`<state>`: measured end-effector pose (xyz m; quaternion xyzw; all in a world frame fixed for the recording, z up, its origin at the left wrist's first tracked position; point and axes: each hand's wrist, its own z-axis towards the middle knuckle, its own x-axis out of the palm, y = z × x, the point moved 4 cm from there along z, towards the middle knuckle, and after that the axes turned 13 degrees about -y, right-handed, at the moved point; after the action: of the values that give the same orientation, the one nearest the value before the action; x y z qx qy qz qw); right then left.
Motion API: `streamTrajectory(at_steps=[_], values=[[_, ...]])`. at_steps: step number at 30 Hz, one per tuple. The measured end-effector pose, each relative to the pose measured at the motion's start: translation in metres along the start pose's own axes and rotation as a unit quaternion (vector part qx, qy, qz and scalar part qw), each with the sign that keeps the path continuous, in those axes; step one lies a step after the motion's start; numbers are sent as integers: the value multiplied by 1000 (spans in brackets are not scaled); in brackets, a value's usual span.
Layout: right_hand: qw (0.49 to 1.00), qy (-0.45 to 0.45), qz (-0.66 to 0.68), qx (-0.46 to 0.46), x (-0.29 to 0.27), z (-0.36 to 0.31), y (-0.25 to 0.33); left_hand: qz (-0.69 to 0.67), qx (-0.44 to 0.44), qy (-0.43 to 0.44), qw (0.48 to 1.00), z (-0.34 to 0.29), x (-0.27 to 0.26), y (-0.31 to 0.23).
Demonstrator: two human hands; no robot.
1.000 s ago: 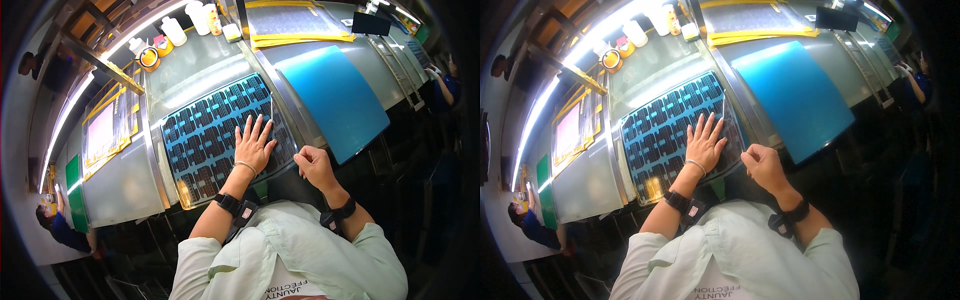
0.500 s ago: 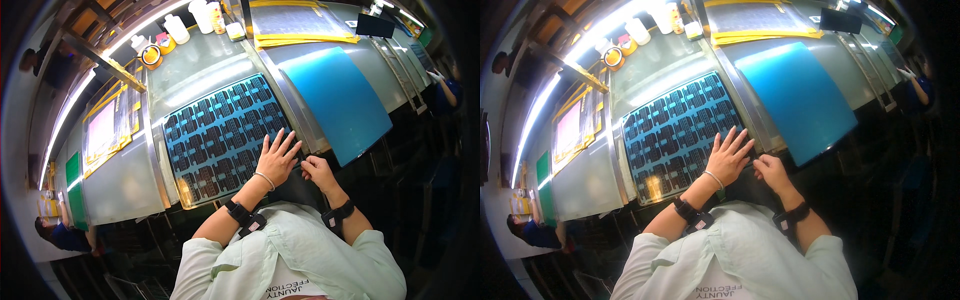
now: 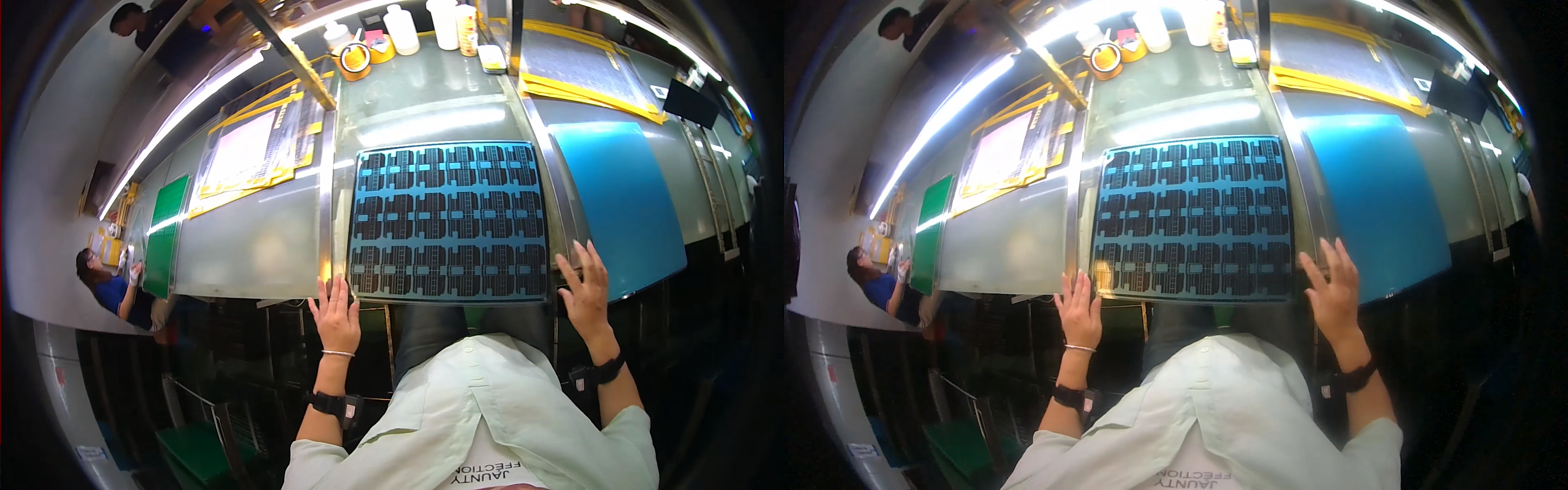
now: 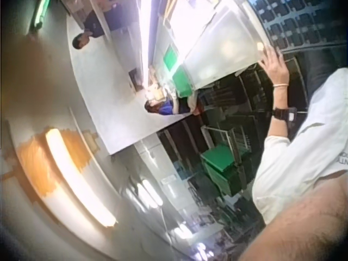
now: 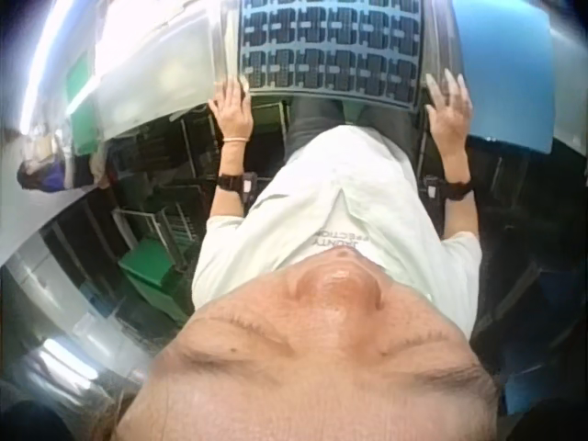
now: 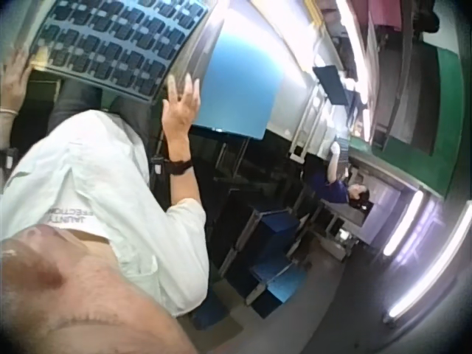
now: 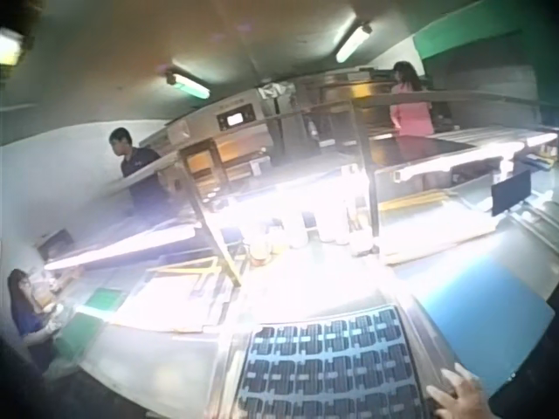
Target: Applying and aligning thin film sheets onto blue circuit boards at a production workstation.
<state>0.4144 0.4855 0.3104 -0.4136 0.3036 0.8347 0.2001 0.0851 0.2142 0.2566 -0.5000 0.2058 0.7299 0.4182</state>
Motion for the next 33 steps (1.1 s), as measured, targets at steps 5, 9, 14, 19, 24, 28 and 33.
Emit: streamTrajectory(at_steps=[5,9,14,19,24,28,33], values=[[981,-15,12,-195,33,8,5,-72,-42,-45,996,-9,-7,1],[955,-107,173,-217,-27,66,40,-69,-154,-290,942,-3,-50,49],[860,-171,461,137,-64,154,11,-21,-64,-418,906,28,-107,23],[840,59,476,253,27,190,-65,-60,127,-174,975,74,-75,-85],[960,-218,84,155,32,127,-155,-92,143,47,984,48,33,-111],[822,-420,-234,305,-72,3,-218,-67,116,51,990,47,33,-129],[539,-388,444,601,-22,-111,-291,-55,108,30,992,43,34,-154]])
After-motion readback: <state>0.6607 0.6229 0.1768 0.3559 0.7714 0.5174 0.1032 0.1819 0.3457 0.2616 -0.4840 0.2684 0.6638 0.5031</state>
